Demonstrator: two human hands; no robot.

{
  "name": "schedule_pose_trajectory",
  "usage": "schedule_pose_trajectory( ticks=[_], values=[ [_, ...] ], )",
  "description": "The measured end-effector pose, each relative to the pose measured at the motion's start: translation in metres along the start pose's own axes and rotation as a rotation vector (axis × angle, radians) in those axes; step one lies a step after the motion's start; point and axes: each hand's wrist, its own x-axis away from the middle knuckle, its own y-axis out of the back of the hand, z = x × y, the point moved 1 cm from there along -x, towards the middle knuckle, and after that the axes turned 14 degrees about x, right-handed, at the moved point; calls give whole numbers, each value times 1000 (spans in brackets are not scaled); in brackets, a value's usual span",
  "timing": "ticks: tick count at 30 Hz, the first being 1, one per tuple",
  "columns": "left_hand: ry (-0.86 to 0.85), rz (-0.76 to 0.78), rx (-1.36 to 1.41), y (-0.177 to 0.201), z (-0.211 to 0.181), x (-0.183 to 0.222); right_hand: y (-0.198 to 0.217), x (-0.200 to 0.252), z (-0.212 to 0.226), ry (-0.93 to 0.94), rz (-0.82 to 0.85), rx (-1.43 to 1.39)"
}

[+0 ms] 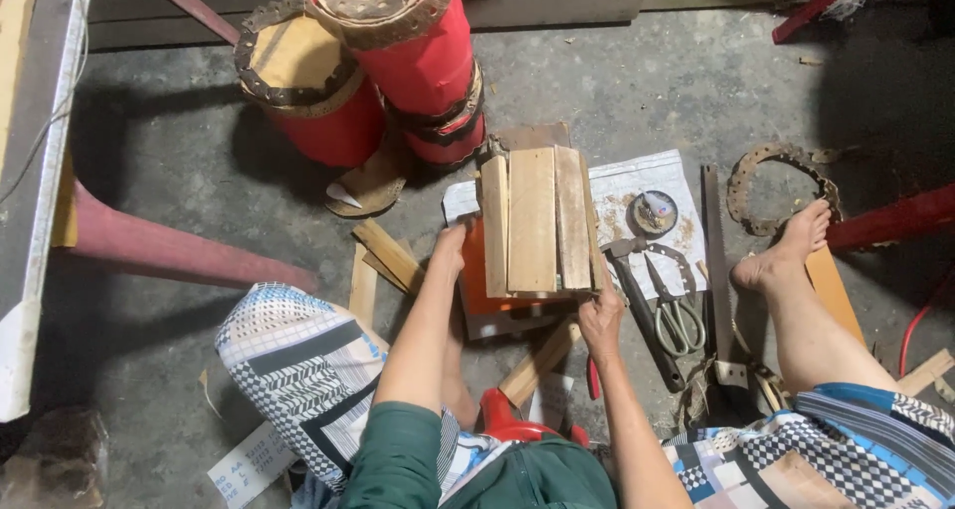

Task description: Applying adhesive tape to secure wooden slats together while assembling a drum shell.

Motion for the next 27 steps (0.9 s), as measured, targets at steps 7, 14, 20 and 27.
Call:
schedule_pose_trajectory(
  ticks=[7,14,20,27],
  values=[
    [-164,104,-245,-34,-38,60,-37,-5,-99,-54,-18,15],
    [-177,-83,-369,-11,-2,-52,-29,-2,-72,-3,-58,-2],
    [-76,-138,-178,-25,-7,-43,-74,18,-189,-76,-40,-33],
    [-155,-267,-415,-3,22,-86,-2,2,-42,-110,-62,-16]
  ],
)
